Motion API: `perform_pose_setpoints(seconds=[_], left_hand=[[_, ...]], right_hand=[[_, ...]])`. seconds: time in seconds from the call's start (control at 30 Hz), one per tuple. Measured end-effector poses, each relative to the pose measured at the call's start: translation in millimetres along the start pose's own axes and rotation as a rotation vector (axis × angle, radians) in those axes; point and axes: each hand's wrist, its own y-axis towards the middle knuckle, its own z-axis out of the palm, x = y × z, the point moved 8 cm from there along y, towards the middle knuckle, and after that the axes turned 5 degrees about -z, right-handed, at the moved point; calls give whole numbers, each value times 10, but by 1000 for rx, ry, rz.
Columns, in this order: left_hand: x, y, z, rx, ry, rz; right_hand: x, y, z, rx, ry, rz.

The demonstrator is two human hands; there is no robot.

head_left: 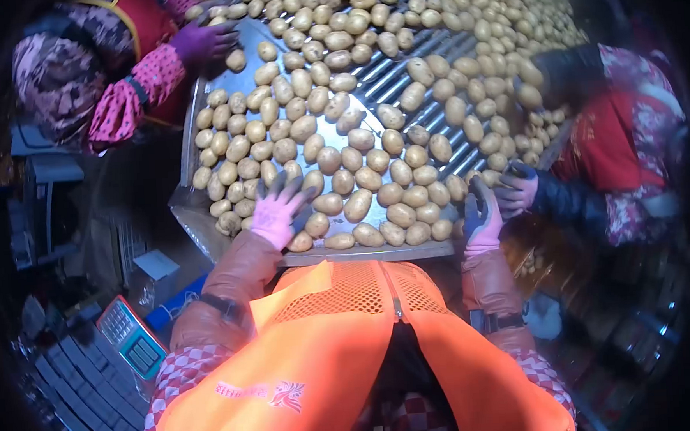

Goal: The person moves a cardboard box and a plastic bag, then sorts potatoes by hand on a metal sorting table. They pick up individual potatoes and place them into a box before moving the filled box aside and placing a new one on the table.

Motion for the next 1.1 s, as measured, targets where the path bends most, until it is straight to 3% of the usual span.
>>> perform_pose_setpoints(seconds=[0.1,0.13,0.17,0.2,0.23,0.27,0.3,0.37,0.4,0.43,0.5,0.53,0.57,0.63,0.7,0.73,0.77,0.8,0.83,0.87,0.9,0.93,0.97,1.0,1.03,1.1], left_hand=[[353,-384,-73,-130,-85,-207],[426,-478,-65,-146,-26,-333],[512,-542,-13,-171,25,-451],[463,-548,-24,-351,23,-437],[334,-498,-25,-356,21,-449],[32,-378,39,-229,-1,-285],[-181,-330,116,-102,-24,-122],[-62,-321,84,-98,-43,-70],[-20,-326,75,-95,-54,-2],[45,-347,71,-95,-54,-2],[385,-456,222,16,5,-373],[571,-496,240,-79,-92,-583],[570,-436,226,-78,-91,-578],[466,-252,-260,-514,86,-469],[453,296,-425,-442,51,-365],[612,593,-336,-398,-112,-365],[633,889,-536,-383,-269,-453],[720,1130,-513,-525,-120,-420],[737,1319,-520,-454,-80,-513],[527,1436,-483,-163,-100,-462],[320,1433,-382,127,-120,-406],[140,1215,-189,-193,137,-26],[174,1086,-230,-124,-11,0],[339,919,-269,-208,-271,-52],[471,680,-220,-268,-196,-119],[658,270,-290,-398,-86,-206]], right_hand=[[-62,94,94,68,-10,94],[-581,4,259,-13,483,342],[-608,-5,422,7,482,319],[-549,20,506,18,237,183],[-427,25,567,23,-13,57],[49,108,710,201,-417,-209],[336,87,950,367,-793,-100],[500,149,1157,488,-676,-96],[373,183,1263,468,-724,-261],[432,250,1273,468,-724,-262],[729,323,1374,525,-555,-382],[757,364,1454,536,-581,-355],[899,370,1532,533,-581,-351],[1230,314,1744,644,-655,-347],[1424,209,2003,870,-316,-356],[1490,126,2113,864,-271,-426],[1560,68,2213,1046,-261,-420],[1633,23,2275,1034,-171,-549],[1677,-44,2310,1020,-78,-672],[1622,-66,2305,1015,-81,-668],[1536,-26,2273,1067,254,-425],[1446,50,2253,1089,587,-165],[1434,125,2181,1086,588,-148],[1336,380,1959,884,474,-11],[1191,616,1651,670,344,123],[750,831,1182,22,953,733]])
